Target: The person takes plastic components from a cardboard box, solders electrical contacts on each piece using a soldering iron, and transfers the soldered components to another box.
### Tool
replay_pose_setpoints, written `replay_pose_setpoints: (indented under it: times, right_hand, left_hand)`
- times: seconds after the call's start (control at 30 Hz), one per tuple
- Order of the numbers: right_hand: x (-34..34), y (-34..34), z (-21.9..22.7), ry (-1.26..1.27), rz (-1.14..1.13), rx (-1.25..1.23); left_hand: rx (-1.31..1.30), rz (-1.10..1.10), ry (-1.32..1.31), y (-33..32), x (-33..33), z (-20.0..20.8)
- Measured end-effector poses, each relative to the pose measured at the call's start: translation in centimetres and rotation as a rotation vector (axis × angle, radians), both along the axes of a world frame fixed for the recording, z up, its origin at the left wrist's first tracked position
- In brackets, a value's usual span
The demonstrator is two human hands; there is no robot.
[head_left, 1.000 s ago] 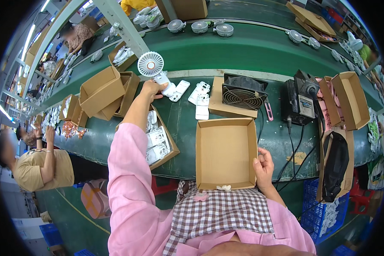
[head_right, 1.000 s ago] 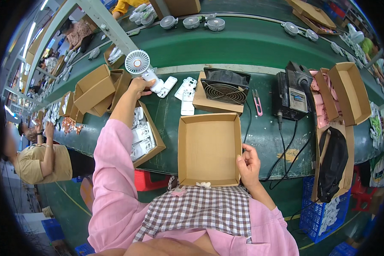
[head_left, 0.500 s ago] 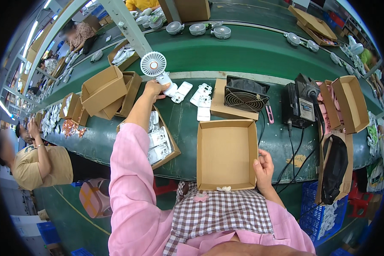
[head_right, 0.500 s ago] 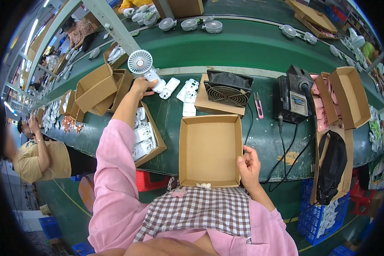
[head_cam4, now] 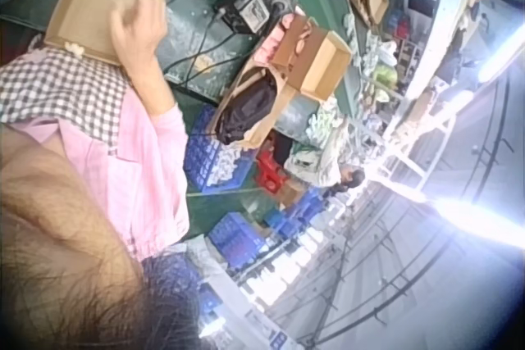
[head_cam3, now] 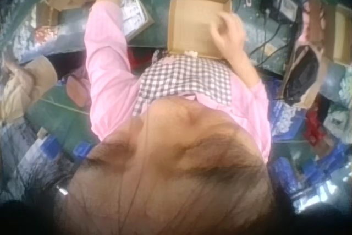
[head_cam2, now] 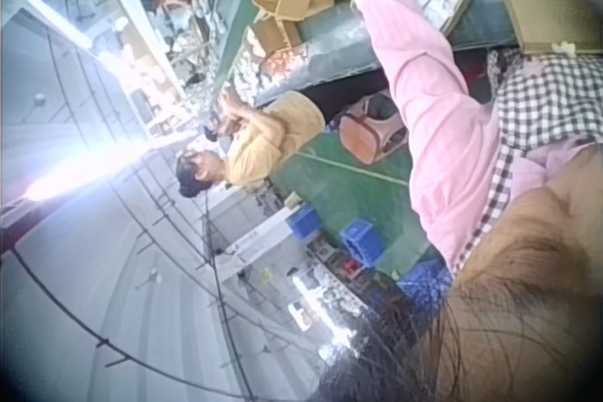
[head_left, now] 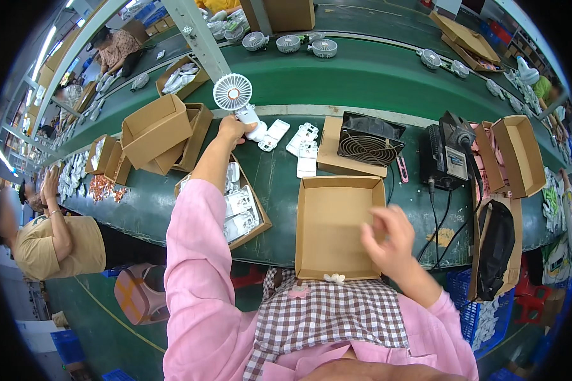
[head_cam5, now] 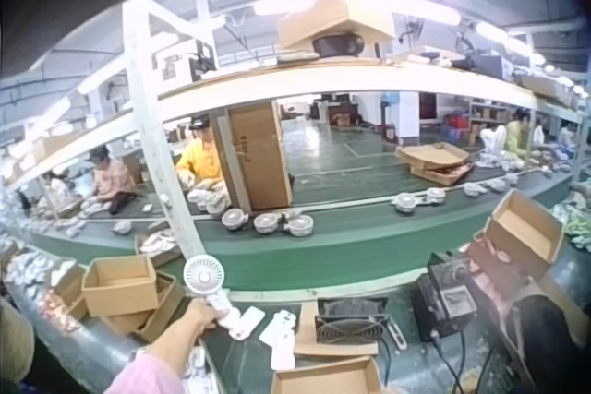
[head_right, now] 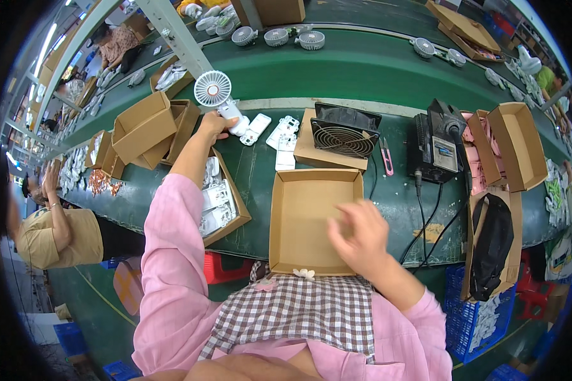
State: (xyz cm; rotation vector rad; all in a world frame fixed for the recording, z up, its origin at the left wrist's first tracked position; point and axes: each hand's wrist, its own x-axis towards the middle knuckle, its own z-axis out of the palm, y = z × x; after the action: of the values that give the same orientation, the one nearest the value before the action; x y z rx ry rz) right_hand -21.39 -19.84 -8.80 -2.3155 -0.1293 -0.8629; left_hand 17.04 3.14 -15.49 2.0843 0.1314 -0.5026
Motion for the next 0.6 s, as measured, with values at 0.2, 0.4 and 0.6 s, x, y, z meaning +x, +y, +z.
replay_pose_setpoints:
  times: [0.2, 0.4, 0.6]
  right_hand:
    - [12.2, 5.9, 4.2, 0.341, 0.337, -0.439]
    - [23.3, 8.0, -2.6, 0.592, 0.175, -0.638]
    - [26.0, 8.5, -5.1, 0.762, 0.158, -0.724]
  left_hand:
    - [0.030, -0.019, -0.003, -0.7, 0.1, 0.1]
    - [0.037, 0.000, 0.004, -1.1, -0.3, 0.7]
    - [-0.054, 0.009, 0.036, -0.5, 0.5, 0.0]
